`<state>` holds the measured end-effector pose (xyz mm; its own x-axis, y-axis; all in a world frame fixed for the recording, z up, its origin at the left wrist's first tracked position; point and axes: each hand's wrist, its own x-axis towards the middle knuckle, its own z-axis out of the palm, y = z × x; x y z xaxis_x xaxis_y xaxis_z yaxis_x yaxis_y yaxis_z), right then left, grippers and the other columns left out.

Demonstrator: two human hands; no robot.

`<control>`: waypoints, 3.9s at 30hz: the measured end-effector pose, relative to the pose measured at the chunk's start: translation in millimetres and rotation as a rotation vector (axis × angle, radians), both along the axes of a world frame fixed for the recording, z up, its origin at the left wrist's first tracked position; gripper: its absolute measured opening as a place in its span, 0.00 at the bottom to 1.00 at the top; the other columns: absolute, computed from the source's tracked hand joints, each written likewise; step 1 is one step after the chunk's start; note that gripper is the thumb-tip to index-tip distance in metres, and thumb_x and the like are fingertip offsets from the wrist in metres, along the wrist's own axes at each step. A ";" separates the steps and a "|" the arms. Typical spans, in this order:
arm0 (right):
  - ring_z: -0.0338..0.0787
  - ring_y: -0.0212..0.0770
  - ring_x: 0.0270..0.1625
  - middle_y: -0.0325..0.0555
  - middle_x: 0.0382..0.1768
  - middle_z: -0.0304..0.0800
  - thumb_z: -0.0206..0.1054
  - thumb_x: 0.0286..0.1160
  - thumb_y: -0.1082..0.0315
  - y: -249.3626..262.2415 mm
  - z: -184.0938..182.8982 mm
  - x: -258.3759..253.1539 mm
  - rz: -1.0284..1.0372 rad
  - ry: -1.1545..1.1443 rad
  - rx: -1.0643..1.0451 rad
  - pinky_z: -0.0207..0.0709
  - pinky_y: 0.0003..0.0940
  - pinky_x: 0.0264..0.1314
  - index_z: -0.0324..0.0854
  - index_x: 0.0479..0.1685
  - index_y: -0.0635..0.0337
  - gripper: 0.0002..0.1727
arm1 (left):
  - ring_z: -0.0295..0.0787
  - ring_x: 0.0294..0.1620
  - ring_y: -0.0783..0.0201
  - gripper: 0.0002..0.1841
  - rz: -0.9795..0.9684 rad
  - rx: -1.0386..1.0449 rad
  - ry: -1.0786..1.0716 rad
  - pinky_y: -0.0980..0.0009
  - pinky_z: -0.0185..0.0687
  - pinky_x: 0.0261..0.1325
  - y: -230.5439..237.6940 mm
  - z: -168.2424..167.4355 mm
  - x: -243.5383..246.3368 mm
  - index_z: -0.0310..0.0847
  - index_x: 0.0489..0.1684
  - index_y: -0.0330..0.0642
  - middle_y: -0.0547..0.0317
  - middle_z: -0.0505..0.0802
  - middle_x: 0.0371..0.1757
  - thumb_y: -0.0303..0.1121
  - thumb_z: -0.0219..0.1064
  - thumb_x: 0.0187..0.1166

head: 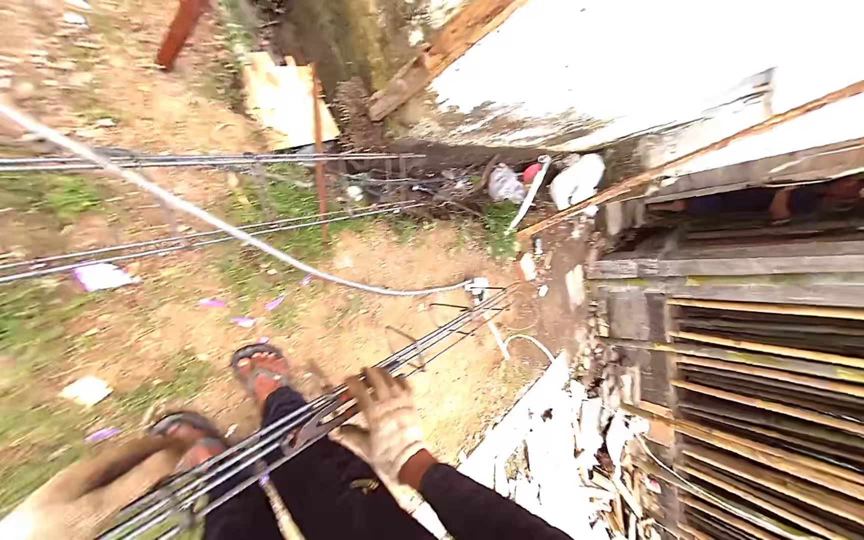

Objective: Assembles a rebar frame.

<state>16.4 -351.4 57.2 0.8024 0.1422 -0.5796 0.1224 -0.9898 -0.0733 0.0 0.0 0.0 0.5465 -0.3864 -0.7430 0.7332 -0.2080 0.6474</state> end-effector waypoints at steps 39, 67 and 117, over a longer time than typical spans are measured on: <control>0.83 0.39 0.23 0.43 0.25 0.81 0.54 0.86 0.51 148.3 88.7 106.8 -0.430 0.754 0.825 0.83 0.38 0.26 0.78 0.55 0.54 0.18 | 0.91 0.45 0.48 0.20 -0.388 0.492 -0.312 0.39 0.79 0.47 5.9 -0.7 -49.5 0.81 0.70 0.76 0.58 0.94 0.45 0.54 0.60 0.81; 0.85 0.35 0.25 0.43 0.27 0.89 0.68 0.64 0.74 188.7 59.5 151.4 0.314 1.160 0.034 0.76 0.30 0.24 0.84 0.37 0.55 0.06 | 0.90 0.42 0.48 0.14 -0.282 0.443 -0.361 0.42 0.80 0.42 9.4 -14.5 -56.3 0.90 0.46 0.56 0.54 0.92 0.36 0.52 0.65 0.77; 0.87 0.70 0.55 0.66 0.54 0.85 0.59 0.86 0.62 250.3 60.6 86.9 1.415 0.357 -0.642 0.81 0.63 0.54 0.85 0.54 0.65 0.16 | 0.91 0.42 0.47 0.14 -0.265 0.465 -0.370 0.40 0.80 0.46 9.1 -13.7 -62.5 0.91 0.54 0.63 0.54 0.93 0.35 0.49 0.62 0.80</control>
<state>103.3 -101.1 117.8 0.0572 0.2906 -0.9551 0.9974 0.0256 0.0675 -62.5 9.1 -13.7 0.7286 -0.2270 -0.6462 0.3642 -0.6706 0.6463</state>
